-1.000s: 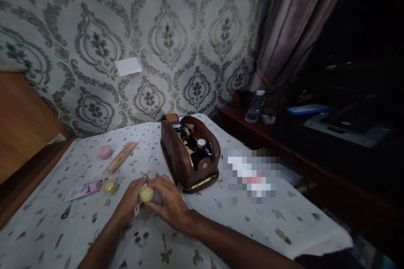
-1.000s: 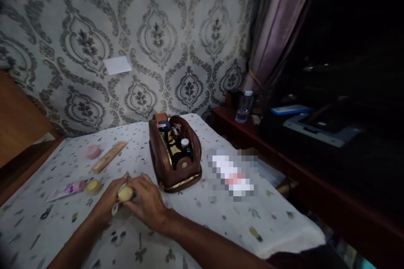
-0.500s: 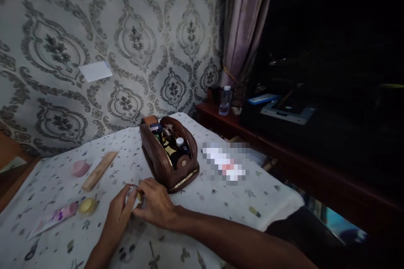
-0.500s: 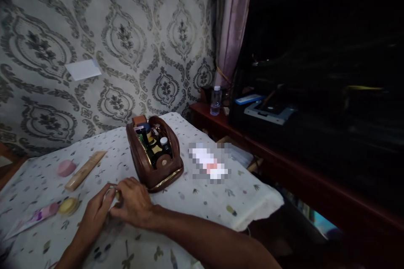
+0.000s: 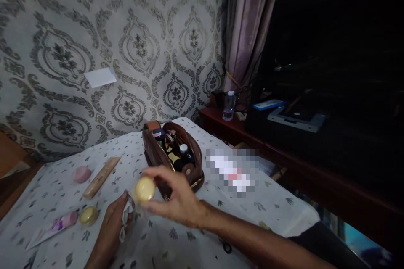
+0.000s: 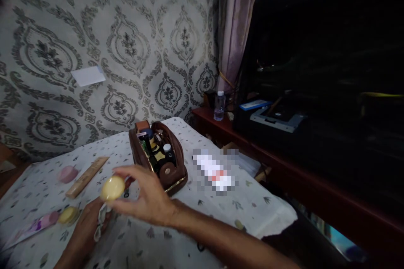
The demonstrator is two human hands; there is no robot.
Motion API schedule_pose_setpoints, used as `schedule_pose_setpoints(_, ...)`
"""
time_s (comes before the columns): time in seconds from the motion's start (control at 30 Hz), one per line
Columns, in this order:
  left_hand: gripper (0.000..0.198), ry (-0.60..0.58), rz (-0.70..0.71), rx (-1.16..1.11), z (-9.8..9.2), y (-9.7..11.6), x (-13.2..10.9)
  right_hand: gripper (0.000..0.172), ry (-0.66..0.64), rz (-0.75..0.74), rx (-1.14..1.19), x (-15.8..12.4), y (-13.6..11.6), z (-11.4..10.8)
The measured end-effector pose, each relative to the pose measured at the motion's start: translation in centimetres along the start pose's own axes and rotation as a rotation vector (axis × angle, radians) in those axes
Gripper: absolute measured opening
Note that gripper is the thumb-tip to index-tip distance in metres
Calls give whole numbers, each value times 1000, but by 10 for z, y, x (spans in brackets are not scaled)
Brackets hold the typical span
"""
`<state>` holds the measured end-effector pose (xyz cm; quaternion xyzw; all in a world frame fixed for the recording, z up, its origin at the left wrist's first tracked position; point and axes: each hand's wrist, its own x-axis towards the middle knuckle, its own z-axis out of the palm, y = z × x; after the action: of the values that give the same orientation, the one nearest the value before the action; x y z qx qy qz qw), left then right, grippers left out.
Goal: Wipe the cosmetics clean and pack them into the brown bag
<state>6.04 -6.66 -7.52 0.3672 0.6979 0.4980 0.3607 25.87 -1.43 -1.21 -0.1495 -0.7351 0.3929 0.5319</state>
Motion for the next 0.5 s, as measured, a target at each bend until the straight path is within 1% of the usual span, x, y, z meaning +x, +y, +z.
schedule_pose_setpoints(0.07, 52, -64, -56, -51, 2, -2, 1, 36, 90, -1, -82, 20, -10, -32)
schedule_pose_setpoints(0.1, 54, -92, -79, -67, 3, -3, 2, 33, 140, 1, -140, 30, -12, -48)
schedule_pose_setpoints(0.17, 57, -122, -87, -67, 4, -6, 3, 26, 176, 15, -289, 51, -7, -76)
schedule_pose_setpoints(0.23, 59, -126, -72, -57, 5, -6, 4, 23, 88, 77, -527, 68, 3, -96)
schedule_pose_setpoints(0.3, 60, -120, -55, -59, 6, -5, 3, 22, -48, 139, -737, 80, 15, -106)
schedule_pose_setpoints(0.4, 60, -127, -44, -57, 9, 0, 0, 20, -235, 189, -963, 89, 27, -106)
schedule_pose_setpoints(0.5, 61, -126, -55, -33, 10, 3, -2, 17, -368, 203, -1112, 93, 32, -99)
